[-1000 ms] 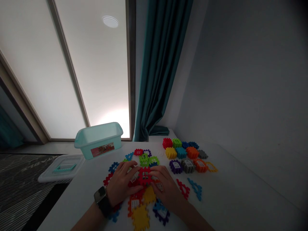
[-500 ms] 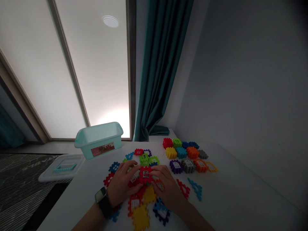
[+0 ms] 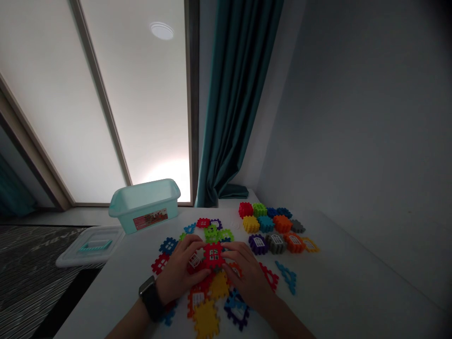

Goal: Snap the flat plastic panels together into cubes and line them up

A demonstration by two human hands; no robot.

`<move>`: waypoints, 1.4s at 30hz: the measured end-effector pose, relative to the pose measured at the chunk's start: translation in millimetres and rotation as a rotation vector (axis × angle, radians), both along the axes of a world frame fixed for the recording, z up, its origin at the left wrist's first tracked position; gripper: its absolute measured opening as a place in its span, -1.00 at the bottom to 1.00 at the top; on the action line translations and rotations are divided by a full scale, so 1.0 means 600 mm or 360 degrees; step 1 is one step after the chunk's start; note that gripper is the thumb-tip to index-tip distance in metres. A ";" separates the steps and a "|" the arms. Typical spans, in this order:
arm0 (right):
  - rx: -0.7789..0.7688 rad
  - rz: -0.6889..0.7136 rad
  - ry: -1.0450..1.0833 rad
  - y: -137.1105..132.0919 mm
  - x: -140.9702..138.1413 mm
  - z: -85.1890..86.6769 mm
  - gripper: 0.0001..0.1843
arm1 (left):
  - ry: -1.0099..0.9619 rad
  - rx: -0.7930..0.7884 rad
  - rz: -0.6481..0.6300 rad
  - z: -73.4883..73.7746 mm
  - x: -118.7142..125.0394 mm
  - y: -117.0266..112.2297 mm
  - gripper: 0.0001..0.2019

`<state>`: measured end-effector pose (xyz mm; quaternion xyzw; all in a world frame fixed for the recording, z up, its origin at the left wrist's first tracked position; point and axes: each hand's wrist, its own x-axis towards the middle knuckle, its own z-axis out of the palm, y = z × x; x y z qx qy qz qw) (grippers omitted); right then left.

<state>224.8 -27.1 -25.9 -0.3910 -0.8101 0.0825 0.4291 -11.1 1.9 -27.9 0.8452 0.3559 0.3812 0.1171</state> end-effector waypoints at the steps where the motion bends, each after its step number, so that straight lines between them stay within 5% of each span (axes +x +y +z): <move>1: -0.0008 -0.0004 0.0024 0.001 0.001 -0.001 -0.84 | -0.0005 -0.0059 -0.0034 0.002 0.001 0.000 -0.66; 7: -0.0302 -0.0103 0.0228 -0.001 -0.003 0.002 -0.86 | -0.0018 -0.0167 -0.0103 0.024 0.009 -0.008 -0.91; 16: -0.0647 -0.0059 0.0504 0.002 -0.010 0.007 -0.71 | -0.0148 -0.0472 -0.0251 0.029 0.020 -0.010 -0.62; 25: -0.0763 0.0008 0.0498 0.007 -0.009 0.005 -0.67 | -0.0207 -0.0557 -0.0262 0.029 0.019 -0.011 -0.68; 33: -0.0261 -0.0031 0.0166 -0.003 -0.006 0.003 -0.86 | -0.0262 -0.0671 -0.0243 0.028 0.018 -0.011 -0.67; 42: 0.0434 -0.0002 -0.0104 -0.010 -0.008 0.010 -0.80 | -0.0229 -0.0799 -0.0388 0.032 0.011 -0.011 -0.66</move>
